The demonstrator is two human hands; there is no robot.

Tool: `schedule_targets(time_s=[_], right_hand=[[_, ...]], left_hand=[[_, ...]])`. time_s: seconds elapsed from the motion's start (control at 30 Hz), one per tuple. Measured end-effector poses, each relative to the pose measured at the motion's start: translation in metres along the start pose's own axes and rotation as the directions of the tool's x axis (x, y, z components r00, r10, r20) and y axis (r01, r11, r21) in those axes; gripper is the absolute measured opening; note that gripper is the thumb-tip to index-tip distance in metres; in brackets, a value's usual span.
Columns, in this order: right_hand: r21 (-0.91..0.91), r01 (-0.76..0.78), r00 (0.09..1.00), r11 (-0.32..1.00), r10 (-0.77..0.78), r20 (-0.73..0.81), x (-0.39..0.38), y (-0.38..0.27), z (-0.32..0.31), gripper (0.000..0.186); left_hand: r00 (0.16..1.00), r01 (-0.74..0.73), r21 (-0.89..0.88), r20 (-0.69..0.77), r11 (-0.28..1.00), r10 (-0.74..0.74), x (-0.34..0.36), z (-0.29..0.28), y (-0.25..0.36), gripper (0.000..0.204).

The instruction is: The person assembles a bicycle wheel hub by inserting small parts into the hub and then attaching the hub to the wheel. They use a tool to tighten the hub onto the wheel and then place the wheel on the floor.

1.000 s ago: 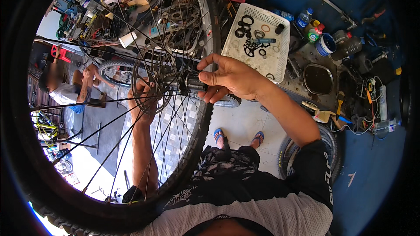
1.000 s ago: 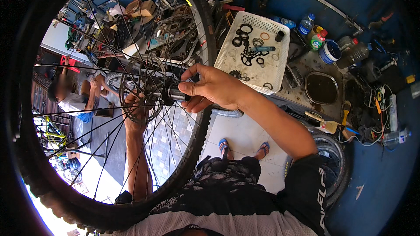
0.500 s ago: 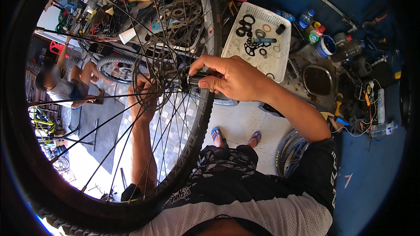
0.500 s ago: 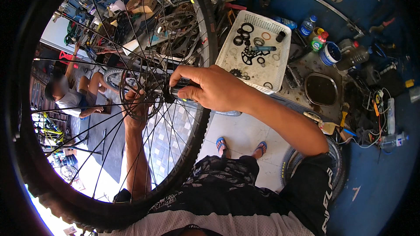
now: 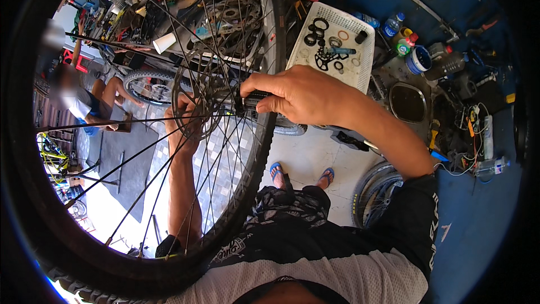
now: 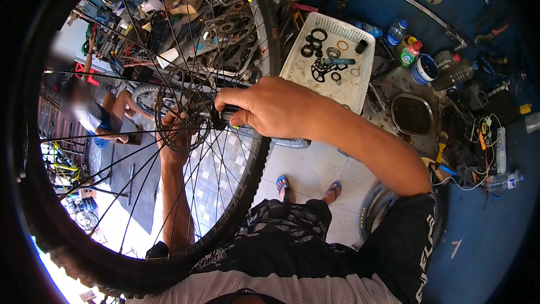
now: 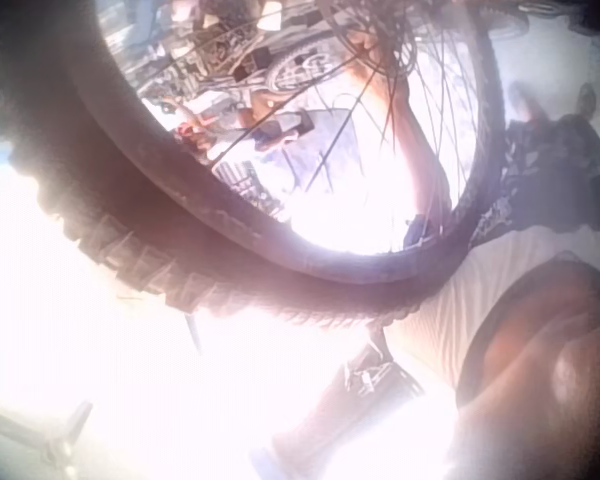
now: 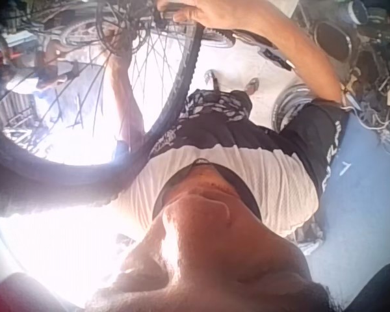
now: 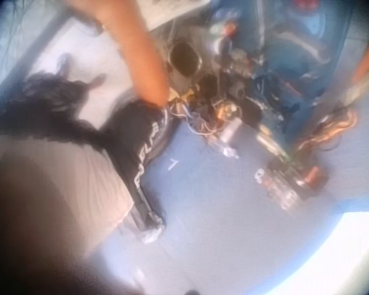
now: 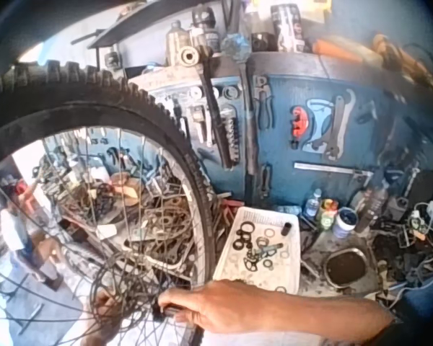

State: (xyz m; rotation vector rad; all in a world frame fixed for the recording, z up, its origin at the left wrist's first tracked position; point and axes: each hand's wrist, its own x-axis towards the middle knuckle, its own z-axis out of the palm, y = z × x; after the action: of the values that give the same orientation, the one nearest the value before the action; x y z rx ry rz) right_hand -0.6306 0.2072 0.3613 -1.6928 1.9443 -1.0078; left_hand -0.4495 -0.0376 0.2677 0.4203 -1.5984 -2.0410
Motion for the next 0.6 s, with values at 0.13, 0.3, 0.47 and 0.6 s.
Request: schedule_targets(time_s=[0.13, 0.3, 0.47, 0.6], right_hand=[[0.018, -0.088, 0.993, 0.996, 0.089, -0.076, -0.010, -0.015, 0.010, 0.029], [0.009, -0.119, 0.956, 0.993, 0.117, -0.268, -0.011, -0.022, 0.032, 0.028], [-0.213, -0.121, 0.893, 0.969, 0.013, -0.449, -0.007, -0.029, 0.066, 0.034], [-0.256, -0.159, 0.896, 0.954, 0.030, -0.443, -0.009, -0.032, 0.073, 0.045]], left_hand=[[1.000, -0.004, 0.023, -0.011, 1.000, 0.004, 0.000, -0.001, 0.000, 0.024], [1.000, -0.017, 0.013, -0.004, 1.000, 0.017, 0.000, 0.000, -0.001, 0.022], [1.000, -0.014, 0.034, -0.006, 0.999, 0.014, 0.000, -0.003, -0.002, 0.023], [1.000, 0.012, 0.025, -0.022, 1.000, -0.011, -0.007, -0.006, -0.001, 0.022]])
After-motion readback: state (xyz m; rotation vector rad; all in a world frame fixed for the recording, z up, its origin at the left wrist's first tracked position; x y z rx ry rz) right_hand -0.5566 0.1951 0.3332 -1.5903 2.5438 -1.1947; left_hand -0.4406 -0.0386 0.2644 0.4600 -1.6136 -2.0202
